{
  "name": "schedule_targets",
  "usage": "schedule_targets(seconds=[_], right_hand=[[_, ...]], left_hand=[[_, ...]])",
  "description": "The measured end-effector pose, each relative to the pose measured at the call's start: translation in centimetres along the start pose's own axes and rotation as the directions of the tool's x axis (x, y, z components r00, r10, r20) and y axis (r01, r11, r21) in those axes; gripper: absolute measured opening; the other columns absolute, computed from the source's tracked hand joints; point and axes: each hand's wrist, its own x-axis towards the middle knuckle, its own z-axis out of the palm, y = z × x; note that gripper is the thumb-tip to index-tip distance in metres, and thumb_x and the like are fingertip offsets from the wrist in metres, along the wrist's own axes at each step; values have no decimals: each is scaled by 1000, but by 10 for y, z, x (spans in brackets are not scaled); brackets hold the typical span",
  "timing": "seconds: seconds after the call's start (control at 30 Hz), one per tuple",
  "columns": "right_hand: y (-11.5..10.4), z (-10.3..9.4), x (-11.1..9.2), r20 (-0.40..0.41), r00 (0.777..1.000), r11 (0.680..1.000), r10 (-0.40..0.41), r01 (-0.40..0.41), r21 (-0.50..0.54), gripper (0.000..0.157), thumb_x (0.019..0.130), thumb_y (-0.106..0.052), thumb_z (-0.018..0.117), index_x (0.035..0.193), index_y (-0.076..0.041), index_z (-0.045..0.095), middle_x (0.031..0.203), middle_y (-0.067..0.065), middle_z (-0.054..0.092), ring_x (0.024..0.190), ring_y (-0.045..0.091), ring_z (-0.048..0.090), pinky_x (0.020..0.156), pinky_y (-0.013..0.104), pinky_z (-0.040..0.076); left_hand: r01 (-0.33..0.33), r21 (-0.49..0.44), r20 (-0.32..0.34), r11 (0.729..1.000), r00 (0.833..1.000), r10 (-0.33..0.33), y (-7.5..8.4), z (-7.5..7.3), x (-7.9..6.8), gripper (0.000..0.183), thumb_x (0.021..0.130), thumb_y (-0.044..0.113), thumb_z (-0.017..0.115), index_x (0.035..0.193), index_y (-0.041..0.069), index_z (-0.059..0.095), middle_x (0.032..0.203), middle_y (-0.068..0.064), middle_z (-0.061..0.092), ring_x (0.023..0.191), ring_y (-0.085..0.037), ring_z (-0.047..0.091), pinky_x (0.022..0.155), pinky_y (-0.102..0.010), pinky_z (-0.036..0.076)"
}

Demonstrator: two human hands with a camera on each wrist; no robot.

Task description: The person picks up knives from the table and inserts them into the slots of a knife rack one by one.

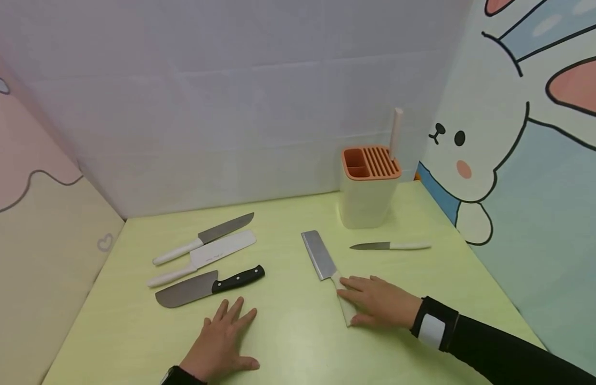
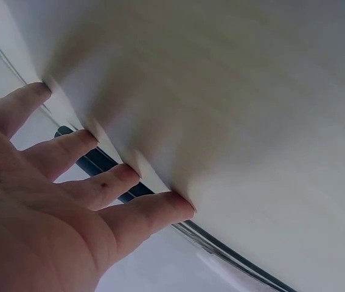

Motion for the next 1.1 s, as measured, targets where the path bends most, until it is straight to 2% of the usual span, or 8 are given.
schedule_targets(seconds=[0.13, 0.3, 0.4, 0.5, 0.8, 1.1], right_hand=[[4, -4, 3, -14, 999, 999, -40, 39, -33, 56, 91, -47, 50, 135, -14, 48, 140, 11, 45, 126, 25, 42, 92, 51, 44], [15, -8, 15, -99, 991, 994, -88, 82, -67, 39, 90, -22, 58, 128, -15, 55, 131, 14, 53, 115, 26, 53, 91, 43, 47], [21, -8, 23, -133, 985, 992, -107, 97, -84, 44, 85, -10, 63, 127, -20, 55, 127, 15, 56, 110, 27, 56, 90, 40, 48], [24, -5, 29, -121, 984, 988, -130, 118, -98, 51, 82, -4, 63, 128, -24, 55, 127, 16, 55, 111, 27, 55, 91, 39, 48], [27, 4, 37, -140, 970, 974, -201, 182, -139, 48, 80, -3, 65, 122, -25, 60, 131, 16, 52, 117, 26, 51, 93, 37, 47], [27, 10, 38, -186, 954, 965, -235, 207, -161, 34, 81, -4, 66, 111, -20, 64, 126, 11, 57, 114, 24, 54, 85, 34, 51]], left_hand=[[1, -9, -15, 1000, 1000, -1, -1, 0, 0, 105, 52, 83, 55, 137, 21, 47, 146, -18, 34, 129, -49, 27, 78, -76, 36], [8, -10, -16, 1000, 1000, -8, -4, 3, -1, 106, 52, 84, 53, 137, 22, 47, 147, -17, 33, 130, -48, 26, 79, -76, 35], [11, -12, -20, 1000, 1000, -12, -4, 4, -1, 106, 51, 85, 53, 137, 22, 47, 147, -17, 34, 130, -48, 26, 79, -76, 35], [11, -14, -15, 1000, 1000, -11, -5, 5, -1, 107, 51, 85, 52, 137, 22, 47, 147, -17, 33, 130, -48, 26, 79, -76, 34], [7, -16, 9, 1000, 1000, -7, -4, 6, 0, 107, 52, 86, 50, 138, 23, 45, 148, -17, 32, 130, -49, 25, 79, -77, 33], [-2, -16, 16, 1000, 1000, 3, -4, 4, 0, 107, 53, 85, 51, 138, 21, 45, 147, -18, 32, 130, -50, 25, 78, -77, 33]])
